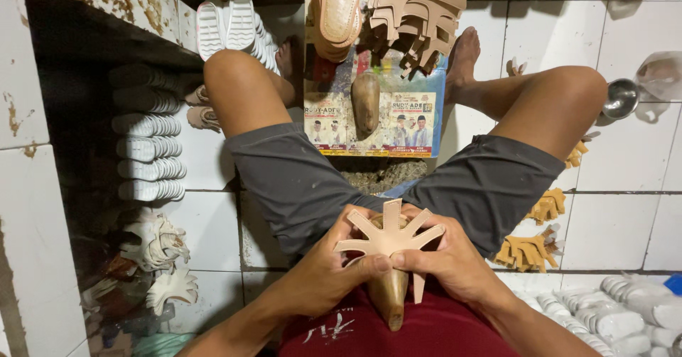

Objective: The person sits on the floor and assembles a pair of sandals by hand. They pick up a wooden sole and a pre-cut upper piece, then fold and press the upper around the sole to form the sandal shape. The process is repeated for the second sandal.

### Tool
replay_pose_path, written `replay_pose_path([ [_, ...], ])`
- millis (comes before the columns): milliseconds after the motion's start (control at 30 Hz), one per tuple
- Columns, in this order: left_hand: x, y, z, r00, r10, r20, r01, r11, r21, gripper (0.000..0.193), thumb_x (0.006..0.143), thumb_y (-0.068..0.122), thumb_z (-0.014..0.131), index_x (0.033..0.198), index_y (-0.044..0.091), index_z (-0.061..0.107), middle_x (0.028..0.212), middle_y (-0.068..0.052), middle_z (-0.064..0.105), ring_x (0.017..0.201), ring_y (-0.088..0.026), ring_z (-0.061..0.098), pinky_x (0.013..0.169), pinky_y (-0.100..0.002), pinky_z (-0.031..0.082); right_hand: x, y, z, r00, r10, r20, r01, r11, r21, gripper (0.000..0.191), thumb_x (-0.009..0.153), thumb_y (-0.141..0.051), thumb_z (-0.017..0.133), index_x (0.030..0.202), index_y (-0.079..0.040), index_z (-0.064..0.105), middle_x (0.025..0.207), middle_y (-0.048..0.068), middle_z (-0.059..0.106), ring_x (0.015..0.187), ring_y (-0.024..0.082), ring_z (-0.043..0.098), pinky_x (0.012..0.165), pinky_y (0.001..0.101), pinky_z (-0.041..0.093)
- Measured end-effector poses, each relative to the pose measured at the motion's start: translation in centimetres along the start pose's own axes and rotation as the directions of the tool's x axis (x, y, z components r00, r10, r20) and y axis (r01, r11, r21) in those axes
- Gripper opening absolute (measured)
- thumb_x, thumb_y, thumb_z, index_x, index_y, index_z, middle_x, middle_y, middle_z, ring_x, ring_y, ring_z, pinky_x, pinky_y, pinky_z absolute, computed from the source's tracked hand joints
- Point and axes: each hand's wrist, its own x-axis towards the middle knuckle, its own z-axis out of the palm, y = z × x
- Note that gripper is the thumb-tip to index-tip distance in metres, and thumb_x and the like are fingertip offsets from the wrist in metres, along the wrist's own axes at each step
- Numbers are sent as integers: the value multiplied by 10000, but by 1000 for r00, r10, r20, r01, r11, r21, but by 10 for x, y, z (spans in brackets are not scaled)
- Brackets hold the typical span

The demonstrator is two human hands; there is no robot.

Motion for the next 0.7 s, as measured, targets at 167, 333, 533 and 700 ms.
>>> replay_pose_path([
  [167, -2, -6, -3, 1000, 23, 12, -23, 999, -34, 577, 947, 341, 717, 1359, 52, 433, 1213, -57, 572, 1184, -132, 547, 1036, -313, 465, 5, 4, -2, 999, 10, 36, -10, 1000, 16, 423, 777, -92, 801, 1151, 67, 683, 1038, 81, 710, 956, 145, 646, 862, 301, 519],
  [333, -3, -8, -5, 999, 44, 24, -43, 999, -29, 551, 968, 333, 704, 1365, 55, 441, 1217, -43, 565, 1187, -115, 526, 1049, -296, 439, 6, 5, -1, 998, 21, 52, -23, 999, 43, 464, 781, -97, 809, 1191, 73, 673, 1044, 94, 713, 960, 152, 649, 868, 310, 520],
  [533, -4, -10, -3, 999, 29, 23, -27, 996, -82, 575, 932, 310, 762, 1340, 45, 456, 1204, -52, 565, 1158, -124, 535, 1026, -317, 466, 5, 5, 1, 998, 21, 60, -25, 998, 64, 485, 775, -105, 813, 1205, 58, 661, 1052, 88, 712, 963, 148, 654, 873, 313, 527],
  [700, -6, -12, 1, 1000, 1, -9, -1, 998, -62, 599, 899, 299, 773, 1347, 55, 458, 1204, -46, 577, 1155, -114, 545, 1028, -306, 472, 4, 8, -3, 996, -2, 86, -1, 999, 33, 467, 794, -111, 820, 1192, 72, 656, 1047, 87, 697, 968, 151, 641, 869, 319, 521],
])
